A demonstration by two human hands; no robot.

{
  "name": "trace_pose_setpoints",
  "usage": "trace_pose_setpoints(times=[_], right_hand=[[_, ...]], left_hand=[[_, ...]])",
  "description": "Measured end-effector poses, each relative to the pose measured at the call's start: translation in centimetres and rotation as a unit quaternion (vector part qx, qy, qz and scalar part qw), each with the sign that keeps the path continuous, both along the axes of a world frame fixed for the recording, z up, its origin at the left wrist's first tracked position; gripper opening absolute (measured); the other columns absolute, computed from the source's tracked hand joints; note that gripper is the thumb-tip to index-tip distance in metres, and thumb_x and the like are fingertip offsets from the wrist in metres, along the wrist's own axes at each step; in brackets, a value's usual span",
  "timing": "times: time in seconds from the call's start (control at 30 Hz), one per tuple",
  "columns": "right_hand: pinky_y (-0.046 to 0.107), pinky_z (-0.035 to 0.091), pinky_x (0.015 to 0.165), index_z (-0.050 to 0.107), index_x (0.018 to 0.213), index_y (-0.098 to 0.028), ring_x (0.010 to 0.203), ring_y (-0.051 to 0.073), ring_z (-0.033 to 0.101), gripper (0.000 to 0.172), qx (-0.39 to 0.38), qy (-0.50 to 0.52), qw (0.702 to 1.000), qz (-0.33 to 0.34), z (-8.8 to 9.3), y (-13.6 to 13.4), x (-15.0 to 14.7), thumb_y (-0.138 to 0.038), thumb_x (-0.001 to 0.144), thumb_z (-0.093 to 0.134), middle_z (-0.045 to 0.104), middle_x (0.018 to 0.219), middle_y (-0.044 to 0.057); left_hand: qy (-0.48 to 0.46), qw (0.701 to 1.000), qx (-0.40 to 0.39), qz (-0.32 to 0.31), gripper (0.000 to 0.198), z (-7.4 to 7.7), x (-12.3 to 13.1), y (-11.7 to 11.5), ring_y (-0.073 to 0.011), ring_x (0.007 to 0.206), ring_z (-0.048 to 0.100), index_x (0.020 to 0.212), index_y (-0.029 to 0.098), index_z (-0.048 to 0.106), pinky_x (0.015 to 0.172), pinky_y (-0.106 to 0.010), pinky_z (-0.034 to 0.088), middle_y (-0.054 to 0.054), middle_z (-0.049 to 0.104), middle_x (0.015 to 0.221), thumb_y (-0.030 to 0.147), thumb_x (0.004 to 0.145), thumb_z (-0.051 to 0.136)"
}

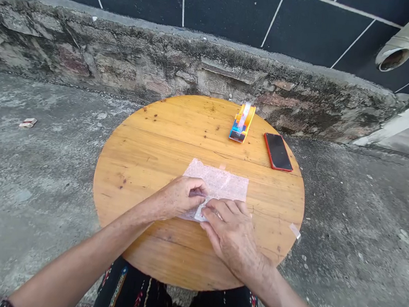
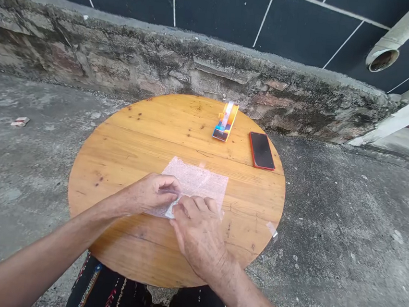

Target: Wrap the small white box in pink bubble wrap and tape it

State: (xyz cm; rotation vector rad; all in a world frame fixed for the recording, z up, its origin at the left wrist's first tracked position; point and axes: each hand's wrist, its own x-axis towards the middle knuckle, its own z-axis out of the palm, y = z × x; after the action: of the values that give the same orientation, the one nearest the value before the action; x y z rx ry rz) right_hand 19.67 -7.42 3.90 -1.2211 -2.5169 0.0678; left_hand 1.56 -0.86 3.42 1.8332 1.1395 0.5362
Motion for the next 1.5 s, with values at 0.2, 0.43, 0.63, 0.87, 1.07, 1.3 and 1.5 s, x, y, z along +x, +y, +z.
trace_pose_setpoints(times=[0.2, 0.43, 0.63, 0.87, 1.07, 1.3, 1.5], right_hand=[[0.041, 0.036, 0.086, 0.061, 0.104, -0.019, 0.096, 0.023, 0.056, 0.017, 0.003, -0.046, 0.999, -0.004, 0.1, 0.1, 0.0, -0.022, 0.087, 0.060, 0.066, 0.105, 0.005], [0.043, 0.037, 0.088, 0.062, 0.103, -0.018, 0.098, 0.025, 0.054, 0.018, 0.003, -0.069, 0.998, 0.003, 0.2, 0.3, -0.1, -0.020, 0.085, 0.061, 0.063, 0.109, 0.006], [0.043, 0.039, 0.090, 0.063, 0.106, -0.018, 0.104, 0.027, 0.052, 0.019, 0.012, -0.054, 0.998, 0.002, 0.2, 0.4, -0.1, -0.020, 0.087, 0.059, 0.061, 0.119, 0.009], [0.044, 0.040, 0.089, 0.063, 0.106, -0.017, 0.102, 0.027, 0.051, 0.020, 0.006, -0.050, 0.999, 0.011, 0.3, 0.5, 0.0, -0.020, 0.086, 0.060, 0.062, 0.117, 0.009], [0.043, 0.040, 0.088, 0.064, 0.102, -0.018, 0.101, 0.026, 0.052, 0.016, -0.009, -0.031, 0.999, 0.010, 0.4, 0.6, 0.2, -0.020, 0.086, 0.062, 0.064, 0.116, 0.007], [0.043, 0.039, 0.089, 0.064, 0.105, -0.019, 0.102, 0.027, 0.053, 0.019, -0.003, -0.023, 1.000, 0.008, 0.1, 0.6, 0.3, -0.021, 0.085, 0.063, 0.064, 0.117, 0.007], [0.044, 0.039, 0.089, 0.064, 0.106, -0.019, 0.102, 0.027, 0.052, 0.021, -0.004, -0.029, 1.000, 0.011, 0.2, 0.5, 0.3, -0.021, 0.085, 0.063, 0.064, 0.116, 0.008]], left_hand=[[0.028, 0.990, 0.072, 0.115, 0.028, -0.1, -3.2, -0.8, -0.0190, 0.094, 0.062, 0.098, 0.021, 0.066, 0.082, -0.029, 0.046, -0.001, 0.069, 0.101, 0.016, 0.076, 0.050], [-0.124, 0.917, -0.078, 0.371, 0.035, -2.0, -5.8, -8.8, -0.0225, 0.091, 0.064, 0.102, 0.018, 0.060, 0.086, -0.036, 0.050, -0.006, 0.067, 0.094, 0.042, 0.077, 0.065], [-0.390, 0.754, -0.362, 0.384, 0.043, -1.3, -3.5, -11.8, -0.0271, 0.102, 0.066, 0.111, 0.012, 0.061, 0.095, -0.040, 0.053, -0.015, 0.067, 0.112, 0.024, 0.072, 0.074], [-0.381, 0.752, -0.384, 0.376, 0.012, -1.1, -1.8, -8.1, -0.0214, 0.085, 0.070, 0.088, 0.010, 0.065, 0.074, -0.030, 0.060, -0.013, 0.071, 0.093, 0.019, 0.080, 0.068], [-0.287, 0.803, -0.361, 0.376, 0.024, -1.1, -0.7, -5.9, -0.0100, 0.054, 0.058, 0.089, 0.010, 0.062, 0.046, -0.020, 0.048, -0.004, 0.065, 0.073, 0.028, 0.076, 0.070], [-0.230, 0.857, -0.335, 0.318, 0.032, -1.2, -0.9, -4.3, -0.0065, 0.042, 0.041, 0.067, 0.015, 0.054, 0.039, -0.019, 0.034, 0.006, 0.047, 0.047, 0.038, 0.060, 0.074], [-0.156, 0.894, -0.340, 0.248, 0.029, -1.1, -1.6, -2.9, -0.0065, 0.035, 0.033, 0.060, 0.015, 0.055, 0.035, -0.020, 0.024, 0.006, 0.045, 0.040, 0.039, 0.057, 0.071]])
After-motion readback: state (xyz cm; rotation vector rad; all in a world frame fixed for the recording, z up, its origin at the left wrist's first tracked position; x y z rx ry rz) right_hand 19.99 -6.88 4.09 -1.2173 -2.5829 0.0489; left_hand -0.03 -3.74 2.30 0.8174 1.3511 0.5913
